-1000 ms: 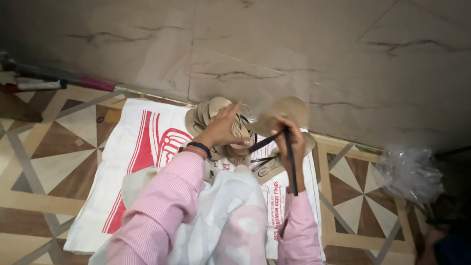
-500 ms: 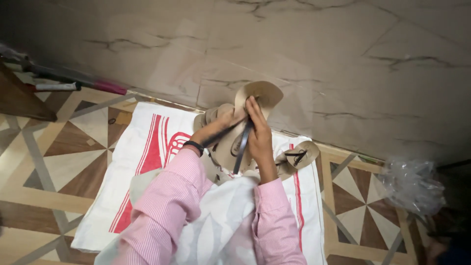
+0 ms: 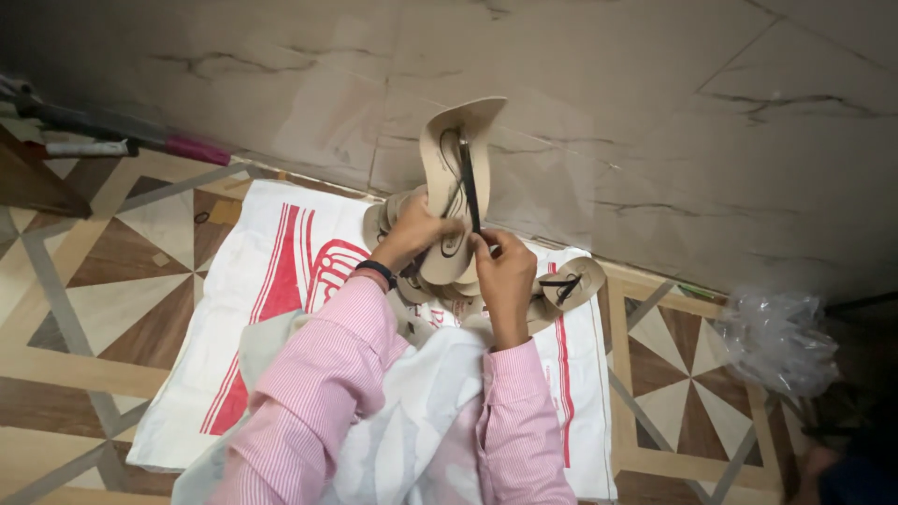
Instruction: The person inserts rubber straps into pre-cut holes of flip-flop soles using their hands and a small hook tool.
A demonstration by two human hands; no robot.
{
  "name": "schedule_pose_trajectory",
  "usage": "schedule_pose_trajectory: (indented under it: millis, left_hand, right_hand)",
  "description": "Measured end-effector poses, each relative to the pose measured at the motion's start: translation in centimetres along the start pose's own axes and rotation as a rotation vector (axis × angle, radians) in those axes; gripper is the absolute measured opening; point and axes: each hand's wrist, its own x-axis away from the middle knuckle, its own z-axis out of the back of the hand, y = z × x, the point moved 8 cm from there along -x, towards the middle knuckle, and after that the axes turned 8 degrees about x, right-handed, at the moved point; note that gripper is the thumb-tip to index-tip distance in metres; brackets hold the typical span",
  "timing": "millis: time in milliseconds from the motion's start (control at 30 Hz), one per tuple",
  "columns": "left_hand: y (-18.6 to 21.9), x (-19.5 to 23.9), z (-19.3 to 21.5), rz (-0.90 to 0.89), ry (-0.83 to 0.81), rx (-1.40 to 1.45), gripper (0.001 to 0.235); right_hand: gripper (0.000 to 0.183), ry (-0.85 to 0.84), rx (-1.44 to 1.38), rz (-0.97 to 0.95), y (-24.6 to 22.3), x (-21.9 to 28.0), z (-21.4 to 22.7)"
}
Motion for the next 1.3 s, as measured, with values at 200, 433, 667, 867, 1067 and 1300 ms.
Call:
schedule_pose_trajectory:
  millis: [200, 433, 667, 867, 1067, 1300]
  left_hand:
    - [-3.7, -1.0, 1.2, 0.059, -0.032, -0.314, 0.017]
    - [-4.9, -1.4, 1.3, 0.128, -0.003, -0.385, 0.024]
    - [-4.4, 0.0, 0.0, 0.243, -0.096, -0.332, 0.026]
    - [-4.3, -0.9, 0.4, 0.117, -0.067, -0.423, 0.032]
    - [-3.6, -1.1, 0.9, 0.072, -0.024, -0.599, 0.035]
    - [-4.5, -1.5, 1.4, 0.096, 0.032, -0.602, 0.033]
  right_hand:
    - [0.019, -0.021, -0.383, -0.172, 5.3, -0.7, -2.8]
    - [0.018, 0.015, -0.684, -0.192, 8.0, -1.1, -4.0]
    - [0.013, 0.056, -0.696, -0.213, 3.7, -0.7, -1.7]
    - [0.012, 0.107, -0.462, -0.088, 1.4, -0.5, -0.1]
    - [0.012, 0.097, -0.448, -0.084, 1.7, -0.5, -0.8]
    - [0.012, 0.034, -0.630, -0.123, 2.6, -0.2, -1.9]
